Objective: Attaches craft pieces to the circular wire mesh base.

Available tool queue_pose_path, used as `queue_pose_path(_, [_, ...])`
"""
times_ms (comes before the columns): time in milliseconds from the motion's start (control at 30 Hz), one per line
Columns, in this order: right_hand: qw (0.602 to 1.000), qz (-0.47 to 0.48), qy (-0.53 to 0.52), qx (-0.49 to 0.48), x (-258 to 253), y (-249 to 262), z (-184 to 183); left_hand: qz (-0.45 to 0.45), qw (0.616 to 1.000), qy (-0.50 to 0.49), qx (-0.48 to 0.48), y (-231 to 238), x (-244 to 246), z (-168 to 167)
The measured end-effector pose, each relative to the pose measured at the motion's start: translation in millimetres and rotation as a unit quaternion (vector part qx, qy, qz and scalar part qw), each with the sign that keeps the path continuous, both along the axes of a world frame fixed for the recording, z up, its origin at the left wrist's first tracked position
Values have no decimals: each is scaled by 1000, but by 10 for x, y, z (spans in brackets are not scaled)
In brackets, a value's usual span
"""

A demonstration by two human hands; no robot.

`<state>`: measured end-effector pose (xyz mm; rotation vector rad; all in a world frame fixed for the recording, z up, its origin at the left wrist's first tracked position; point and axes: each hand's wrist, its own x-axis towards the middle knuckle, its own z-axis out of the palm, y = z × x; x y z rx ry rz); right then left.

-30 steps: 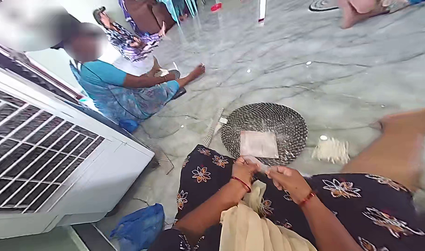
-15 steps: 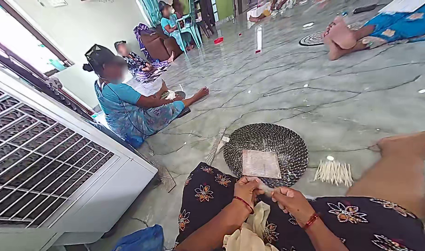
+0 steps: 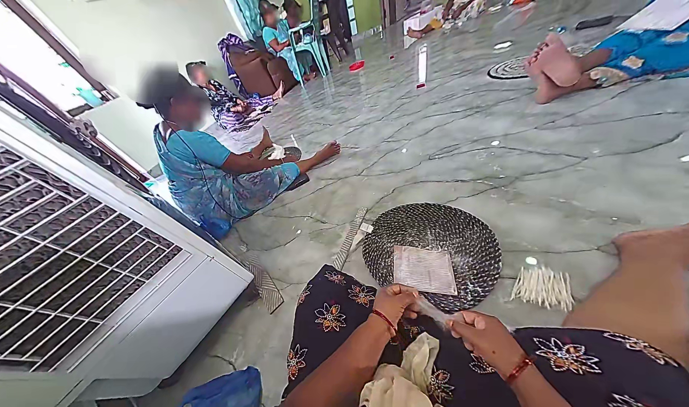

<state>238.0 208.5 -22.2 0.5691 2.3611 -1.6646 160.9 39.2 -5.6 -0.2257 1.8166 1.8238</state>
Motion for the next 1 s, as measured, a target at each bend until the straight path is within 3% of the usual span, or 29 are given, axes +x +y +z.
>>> queue_pose_path(167, [995, 35, -21, 88, -105, 56, 215, -97, 988, 92, -77, -239, -502, 108])
queue_pose_path(333, [982, 43, -32, 179, -336, 214, 195, 34, 985, 158, -60, -538, -1194, -41])
queue_pose_path(400, [975, 49, -54, 210, -493, 216, 206, 106, 984, 142, -35, -636, -1309, -232])
queue_pose_path(500, [966, 60, -84, 236, -778, 128, 174, 164, 978, 82, -99, -711, -1449, -511])
queue_pose_path(800, [921, 135, -178, 319, -1757, -327, 105, 138, 982, 81, -104, -713, -1699, -410])
queue_pose_path(1000, [875, 179, -258, 370, -2197, -298, -253, 106, 990, 45, -85, -731, -1821, -430])
